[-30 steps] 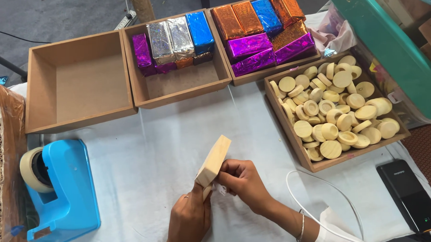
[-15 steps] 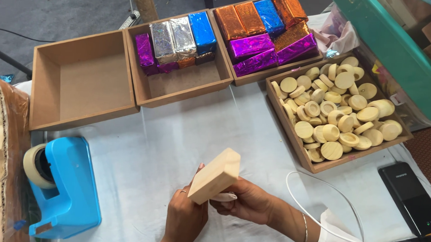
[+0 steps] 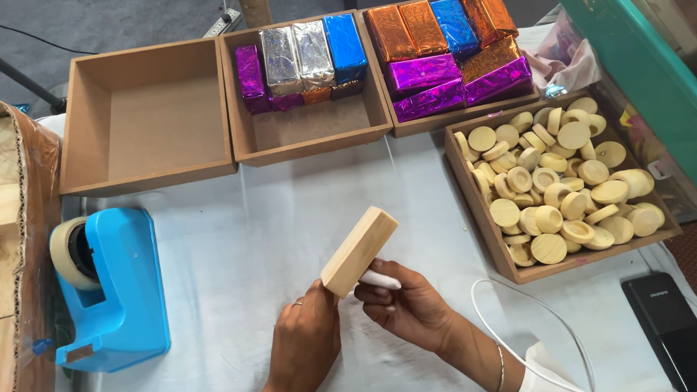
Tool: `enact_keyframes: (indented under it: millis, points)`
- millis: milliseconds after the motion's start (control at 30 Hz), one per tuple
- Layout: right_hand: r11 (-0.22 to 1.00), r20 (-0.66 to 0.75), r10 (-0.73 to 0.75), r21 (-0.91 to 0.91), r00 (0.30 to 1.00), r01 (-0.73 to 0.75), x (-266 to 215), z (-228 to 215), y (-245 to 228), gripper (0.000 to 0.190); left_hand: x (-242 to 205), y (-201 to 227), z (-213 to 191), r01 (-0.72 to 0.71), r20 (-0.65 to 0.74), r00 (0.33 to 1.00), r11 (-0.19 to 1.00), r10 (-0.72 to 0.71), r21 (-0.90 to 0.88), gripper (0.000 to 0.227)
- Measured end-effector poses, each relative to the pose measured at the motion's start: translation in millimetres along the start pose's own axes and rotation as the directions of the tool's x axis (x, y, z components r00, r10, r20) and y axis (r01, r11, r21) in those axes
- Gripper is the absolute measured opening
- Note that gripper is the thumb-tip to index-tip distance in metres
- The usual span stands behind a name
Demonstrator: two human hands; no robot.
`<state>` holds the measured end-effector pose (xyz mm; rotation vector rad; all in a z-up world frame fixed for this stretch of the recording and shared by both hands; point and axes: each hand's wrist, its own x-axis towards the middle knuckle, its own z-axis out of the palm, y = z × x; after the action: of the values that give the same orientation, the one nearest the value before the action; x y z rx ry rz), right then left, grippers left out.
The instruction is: The person wraps a wooden block in purple foil and places it with other foil-wrapped blocks, then wipes wooden toy blocks and a two-cavity wooden piece with a white cloth, turning the pieces to wipe different surfaces. The person continues wiping additional wooden blocks on the table.
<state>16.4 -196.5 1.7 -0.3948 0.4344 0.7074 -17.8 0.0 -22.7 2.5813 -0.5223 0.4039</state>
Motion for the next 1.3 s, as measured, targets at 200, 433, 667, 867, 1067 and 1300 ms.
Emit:
enact_keyframes:
  millis: [200, 433, 667, 867, 1067, 1300]
  points:
    - [0.960, 0.266, 0.115, 0.218, 0.957, -0.176, 5.9, -16.8, 8.6, 0.019, -2.7, -2.4, 1.0, 0.016, 0.070, 0.997, 1.000, -0.016, 0.004, 0.034]
    - [0.594, 0.230, -0.268, -0.725, 0.936, 0.348, 0.6, -15.7, 23.1, 0.020, -10.8, -5.8, 9.0, 0.169, 0.134, 0.978, 0.983, -0.157, -0.078, 0.033]
    - [-0.221, 0.687, -0.408, -0.714, 0.602, 0.665, -0.1, 0.0, 25.8, 0.012, -12.9, -6.8, 8.3, 0.155, 0.130, 0.982, 0.980, -0.139, -0.128, 0.021]
    - [-0.899, 0.947, -0.136, -0.242, 0.291, 0.365, -4.2, 5.8, 8.0, 0.017, -14.0, -6.0, 9.3, 0.185, 0.137, 0.976, 0.976, -0.169, -0.117, 0.017]
    - [-0.998, 0.980, -0.015, -0.027, 0.198, 0.062, -18.2, 20.4, 0.2, 0.027, -6.2, 7.7, -4.4, 0.222, 0.108, 0.969, 0.975, -0.221, 0.000, 0.024]
    - [-0.983, 0.963, -0.174, -0.182, 0.208, 0.022, -8.2, 13.3, -2.4, 0.022, -1.8, 6.4, -10.5, 0.189, 0.172, 0.971, 0.976, -0.169, -0.105, 0.052]
